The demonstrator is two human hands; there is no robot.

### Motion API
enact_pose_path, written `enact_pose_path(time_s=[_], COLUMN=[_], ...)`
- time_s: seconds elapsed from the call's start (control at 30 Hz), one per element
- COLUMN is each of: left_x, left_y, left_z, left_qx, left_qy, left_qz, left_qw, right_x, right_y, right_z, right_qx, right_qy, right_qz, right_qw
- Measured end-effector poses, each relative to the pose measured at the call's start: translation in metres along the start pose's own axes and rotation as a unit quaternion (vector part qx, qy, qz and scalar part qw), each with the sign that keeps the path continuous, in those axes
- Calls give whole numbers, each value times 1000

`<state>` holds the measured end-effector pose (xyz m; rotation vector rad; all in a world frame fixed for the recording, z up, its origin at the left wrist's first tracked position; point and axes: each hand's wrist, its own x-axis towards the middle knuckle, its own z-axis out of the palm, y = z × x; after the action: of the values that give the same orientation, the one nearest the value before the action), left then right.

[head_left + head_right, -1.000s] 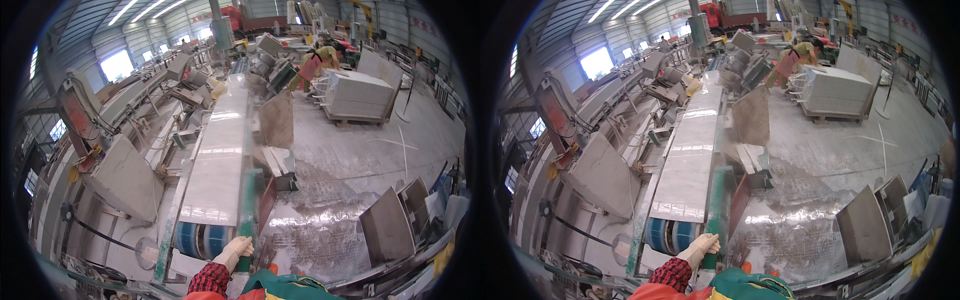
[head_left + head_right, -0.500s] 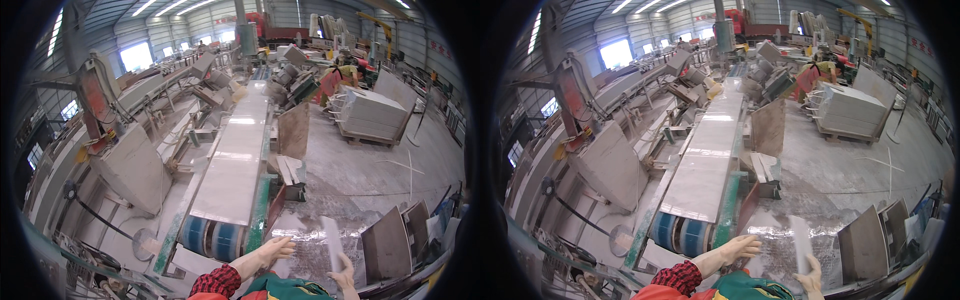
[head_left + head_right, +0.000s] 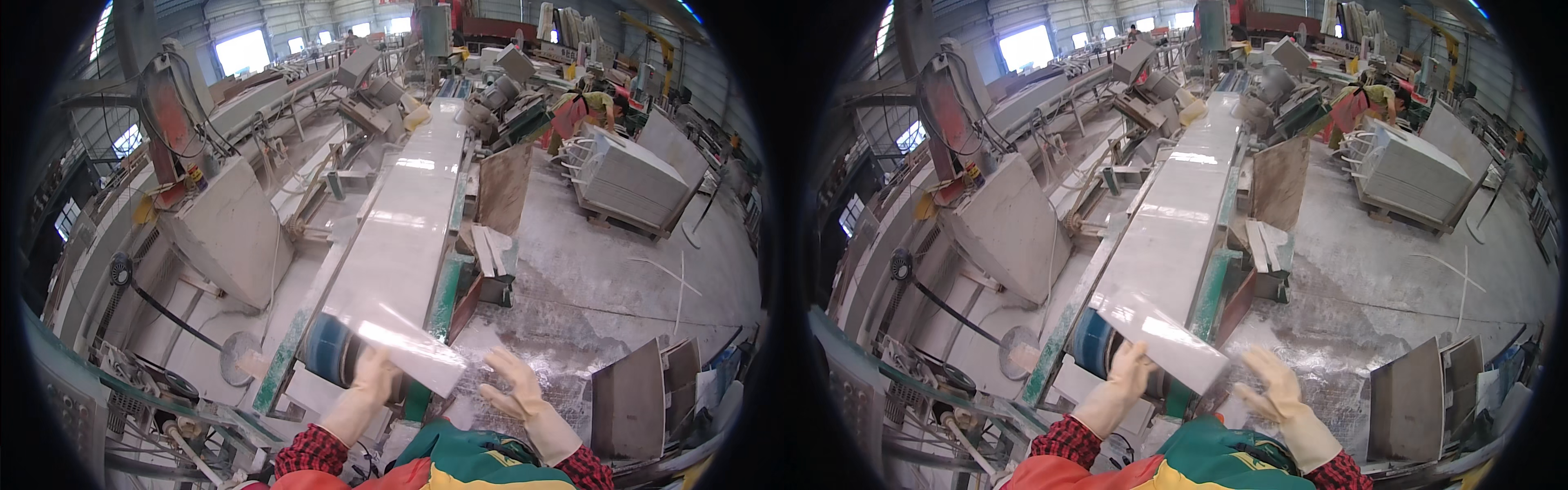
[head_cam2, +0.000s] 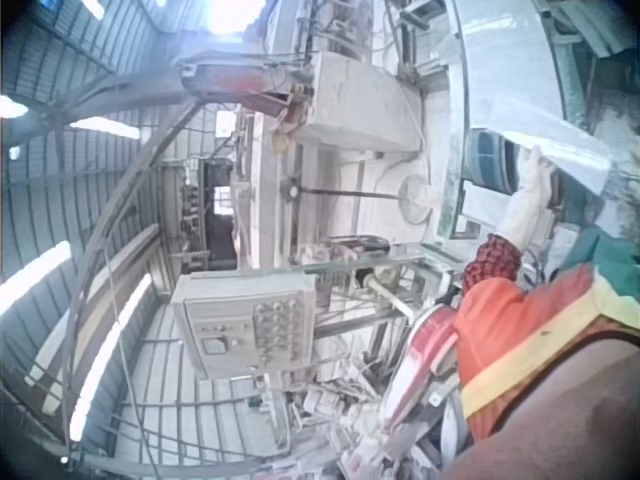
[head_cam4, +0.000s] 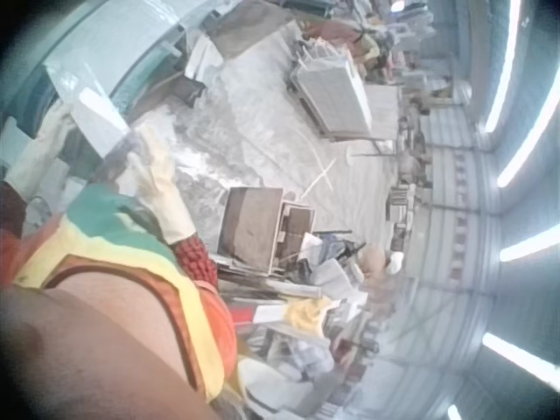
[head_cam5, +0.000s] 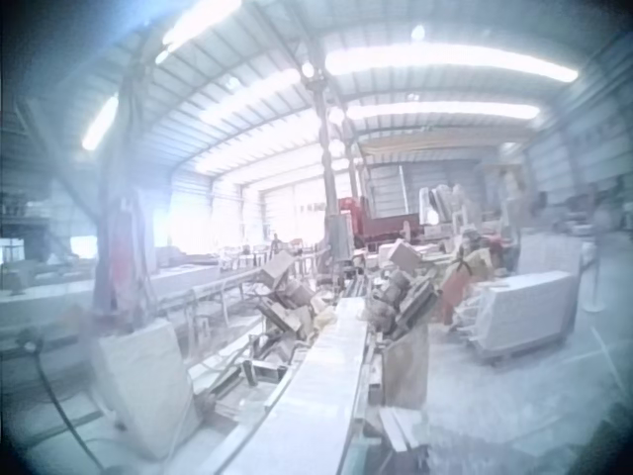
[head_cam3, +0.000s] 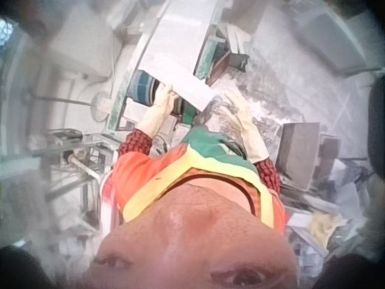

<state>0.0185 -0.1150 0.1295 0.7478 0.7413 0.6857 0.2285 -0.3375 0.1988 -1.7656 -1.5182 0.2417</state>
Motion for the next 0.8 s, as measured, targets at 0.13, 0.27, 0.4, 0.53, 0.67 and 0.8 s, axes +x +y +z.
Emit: enact_pose_path(time_s=[0.13,0.27,0.4,0.53,0.67,0.8], left_x=[17,31,43,59,56,64], left_y=[2,-4,-21,-25,-21,-23], left_z=[-69,-107,-129,-136,-130,-129], left_qx=[-22,-82,-113,-98,-100,-110], left_qy=[67,129,171,172,181,167], left_qz=[30,54,36,24,25,25], left_qw=[997,987,978,980,978,980], right_x=[-65,-108,-136,-143,-143,-146], right_y=[58,85,105,100,85,83], right_z=[9,9,20,23,23,26], right_qx=[42,44,72,85,68,72], right_qy=[28,46,48,32,4,-4], right_qz=[164,264,334,364,401,416], right_qw=[985,962,939,927,914,907])
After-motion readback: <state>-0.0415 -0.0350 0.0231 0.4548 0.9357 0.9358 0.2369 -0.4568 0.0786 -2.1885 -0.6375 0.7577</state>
